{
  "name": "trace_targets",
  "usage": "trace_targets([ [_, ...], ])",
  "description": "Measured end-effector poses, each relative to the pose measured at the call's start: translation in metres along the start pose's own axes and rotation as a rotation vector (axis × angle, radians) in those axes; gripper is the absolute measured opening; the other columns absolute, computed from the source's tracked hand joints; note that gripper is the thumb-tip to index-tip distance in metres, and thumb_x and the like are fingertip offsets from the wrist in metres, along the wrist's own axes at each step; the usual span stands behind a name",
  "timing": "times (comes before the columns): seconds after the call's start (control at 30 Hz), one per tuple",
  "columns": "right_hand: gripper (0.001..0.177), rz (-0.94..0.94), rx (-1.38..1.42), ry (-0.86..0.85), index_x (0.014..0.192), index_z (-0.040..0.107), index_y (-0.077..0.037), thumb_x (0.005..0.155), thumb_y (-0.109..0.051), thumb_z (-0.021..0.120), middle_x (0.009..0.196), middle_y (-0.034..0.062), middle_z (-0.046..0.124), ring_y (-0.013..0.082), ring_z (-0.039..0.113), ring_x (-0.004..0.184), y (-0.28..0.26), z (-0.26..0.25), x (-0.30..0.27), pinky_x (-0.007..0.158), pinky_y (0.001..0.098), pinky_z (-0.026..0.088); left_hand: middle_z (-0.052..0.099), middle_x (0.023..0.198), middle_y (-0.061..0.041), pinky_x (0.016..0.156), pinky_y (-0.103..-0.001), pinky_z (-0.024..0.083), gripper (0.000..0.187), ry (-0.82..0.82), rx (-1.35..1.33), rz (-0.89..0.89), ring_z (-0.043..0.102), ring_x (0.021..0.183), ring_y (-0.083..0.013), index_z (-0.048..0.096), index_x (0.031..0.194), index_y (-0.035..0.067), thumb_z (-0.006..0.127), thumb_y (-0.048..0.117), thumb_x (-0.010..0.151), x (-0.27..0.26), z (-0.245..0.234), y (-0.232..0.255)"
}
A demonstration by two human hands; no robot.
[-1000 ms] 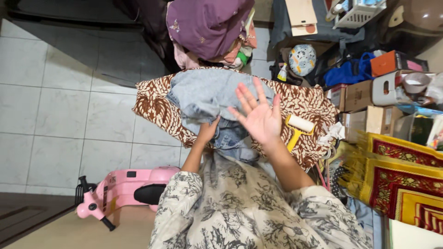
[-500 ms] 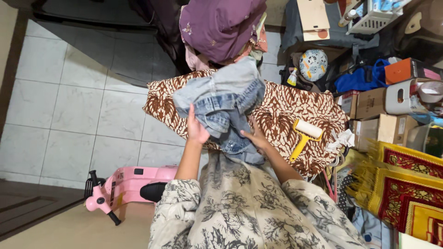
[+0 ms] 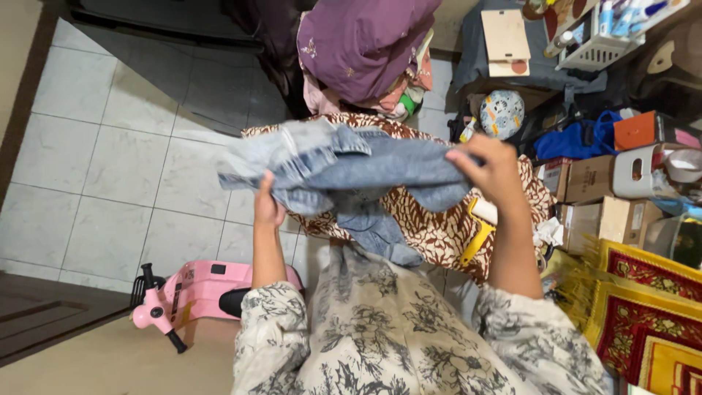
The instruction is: The person uses a lint roller to clean a yellow and red patterned cloth and a denim jacket. They roll the tool over the surfaces of both items, turning the jacket to treat different areas.
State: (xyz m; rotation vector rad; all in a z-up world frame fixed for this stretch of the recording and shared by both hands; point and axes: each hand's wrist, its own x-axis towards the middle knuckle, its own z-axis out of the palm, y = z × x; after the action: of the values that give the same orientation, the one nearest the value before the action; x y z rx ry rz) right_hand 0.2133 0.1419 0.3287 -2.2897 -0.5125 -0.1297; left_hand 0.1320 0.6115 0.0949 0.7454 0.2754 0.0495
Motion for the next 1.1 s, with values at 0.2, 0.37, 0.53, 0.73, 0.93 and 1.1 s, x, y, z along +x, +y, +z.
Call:
trace_targets([
  [0.2,0.018,-0.045,-0.457,0.055,0.103,0.078,-0.015,0.086,-0.019,0.074,0.103,0.0117,0.067,0.0313,0.06,0.1,0.037,0.094,-0.061,0.093,0.0448,0.04,0.07,0.126,-0.02,0.095,-0.044,0.045,0.104,0.063,1.399,-0.83,0.063,0.113,-0.0308,0.075,0.117,-0.008,0.055,0.087,0.08,-0.044,-0.072,-0.057],
  [0.37,0.037,0.48,-0.088,-0.694,0.121,0.07,-0.014,0.086,-0.029,0.073,0.104,0.0155,0.073,0.0301,0.071,0.095,0.096,0.181,-0.164,0.087,0.0397,0.057,0.075,0.098,-0.027,0.077,-0.043,0.055,0.093,-0.308,1.541,-0.824,0.069,0.081,-0.0325,0.077,0.099,-0.005,0.051,0.084,0.095,-0.051,-0.053,-0.063],
  [0.53,0.076,0.398,-0.132,-0.641,0.137,0.046,-0.013,0.076,-0.032,0.086,0.117,0.0204,0.064,0.0383,0.068,0.096,0.119,0.223,-0.207,0.078,0.0462,0.054,0.06,0.123,-0.018,0.093,-0.049,0.048,0.07,-0.032,1.724,0.419,0.057,0.112,-0.0421,0.06,0.122,0.005,0.085,0.053,0.078,-0.014,0.047,-0.076],
  [0.73,0.082,0.531,-0.054,-0.251,0.153,0.033,-0.021,0.082,-0.024,0.075,0.099,0.0145,0.07,0.0357,0.072,0.084,0.107,0.213,-0.193,0.072,0.0475,0.056,0.051,0.143,-0.024,0.102,-0.056,0.044,0.095,0.05,1.789,0.478,0.049,0.127,-0.0476,0.052,0.14,0.004,0.089,0.035,0.059,0.029,0.108,-0.111],
  [0.93,0.088,0.564,-0.133,-0.354,0.156,0.034,-0.021,0.079,-0.019,0.077,0.096,0.0242,0.071,0.0432,0.069,0.089,0.143,0.185,-0.142,0.08,0.0493,0.054,0.07,0.111,-0.02,0.096,-0.044,0.052,0.036,0.101,1.445,-0.118,0.068,0.109,-0.0358,0.067,0.116,0.001,0.068,0.028,0.092,0.091,0.053,-0.116],
  [1.1,0.056,0.33,-0.16,-0.272,0.135,0.056,-0.007,0.084,-0.017,0.077,0.109,0.028,0.071,0.0438,0.07,0.101,0.159,0.188,-0.078,0.088,0.0486,0.055,0.069,0.111,-0.004,0.096,-0.036,0.049,0.022,0.1,0.119,-0.235,0.062,0.104,-0.0224,0.067,0.11,0.01,0.065,0.016,0.089,0.132,0.049,-0.04],
])
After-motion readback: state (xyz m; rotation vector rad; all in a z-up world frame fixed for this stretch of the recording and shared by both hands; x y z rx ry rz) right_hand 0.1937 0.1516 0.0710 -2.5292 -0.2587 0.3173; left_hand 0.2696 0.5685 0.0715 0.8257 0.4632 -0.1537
